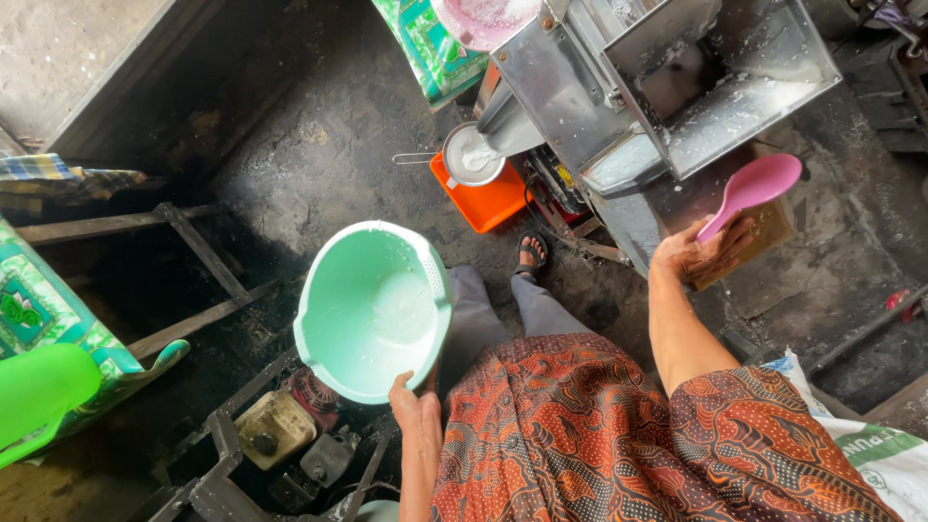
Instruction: The person operates a metal grinding machine, using a pink plastic scoop to transfer a white granular substance from a pink bowl into the machine's hopper. They hold a light green bucket in their left hand throughout the process.
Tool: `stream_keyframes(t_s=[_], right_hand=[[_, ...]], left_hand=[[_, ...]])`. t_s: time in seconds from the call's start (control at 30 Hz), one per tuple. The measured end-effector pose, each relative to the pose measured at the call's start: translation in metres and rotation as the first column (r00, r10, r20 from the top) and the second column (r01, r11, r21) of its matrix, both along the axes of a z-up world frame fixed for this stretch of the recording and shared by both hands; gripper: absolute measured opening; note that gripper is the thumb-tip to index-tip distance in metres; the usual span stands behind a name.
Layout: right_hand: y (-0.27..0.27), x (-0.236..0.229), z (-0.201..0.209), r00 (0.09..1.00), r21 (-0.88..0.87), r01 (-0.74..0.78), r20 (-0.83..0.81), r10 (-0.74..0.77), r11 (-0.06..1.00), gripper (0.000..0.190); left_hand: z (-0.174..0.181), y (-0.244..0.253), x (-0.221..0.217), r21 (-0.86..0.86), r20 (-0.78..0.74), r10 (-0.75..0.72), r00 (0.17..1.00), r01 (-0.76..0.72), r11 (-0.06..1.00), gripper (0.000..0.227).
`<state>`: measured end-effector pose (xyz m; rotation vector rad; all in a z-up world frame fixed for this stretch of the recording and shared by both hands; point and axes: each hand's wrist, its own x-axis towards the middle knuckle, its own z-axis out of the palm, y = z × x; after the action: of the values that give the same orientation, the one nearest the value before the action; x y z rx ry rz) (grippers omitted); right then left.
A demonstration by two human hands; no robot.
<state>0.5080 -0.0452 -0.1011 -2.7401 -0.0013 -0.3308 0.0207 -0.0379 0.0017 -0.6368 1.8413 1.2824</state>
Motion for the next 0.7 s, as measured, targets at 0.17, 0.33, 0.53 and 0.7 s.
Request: stream_keyframes(t_s=[0.17,0.33,0.53,0.7], right_hand=[[0.004,0.004,0.0,0.998,0.015,0.007,-0.07,-0.006,1.0,0.055],[-0.008,0.008,-0.009,0.994,0.072,-0.036,0.101,0.029,0.997,0.052],[-0.034,0.028,-0.025,0.989,0.503,-0.112,-0.029,0.146,0.857,0.032],[-0.093,0.019,-0.045,0.977,0.603,-0.085,0.205,-0.051,0.793,0.034]], left_hand=[[-0.003,-0.001,-0.014,0.023,0.029,0.027,0.999,-0.028,0.999,0.071],[0.001,-0.003,-0.036,0.075,0.02,-0.001,1.0,0.0,0.997,0.08],[-0.021,0.013,-0.083,0.111,0.053,-0.028,0.998,0.022,0.994,0.071],[-0.036,0.045,-0.131,0.1,0.033,0.019,0.999,-0.022,0.995,0.056]])
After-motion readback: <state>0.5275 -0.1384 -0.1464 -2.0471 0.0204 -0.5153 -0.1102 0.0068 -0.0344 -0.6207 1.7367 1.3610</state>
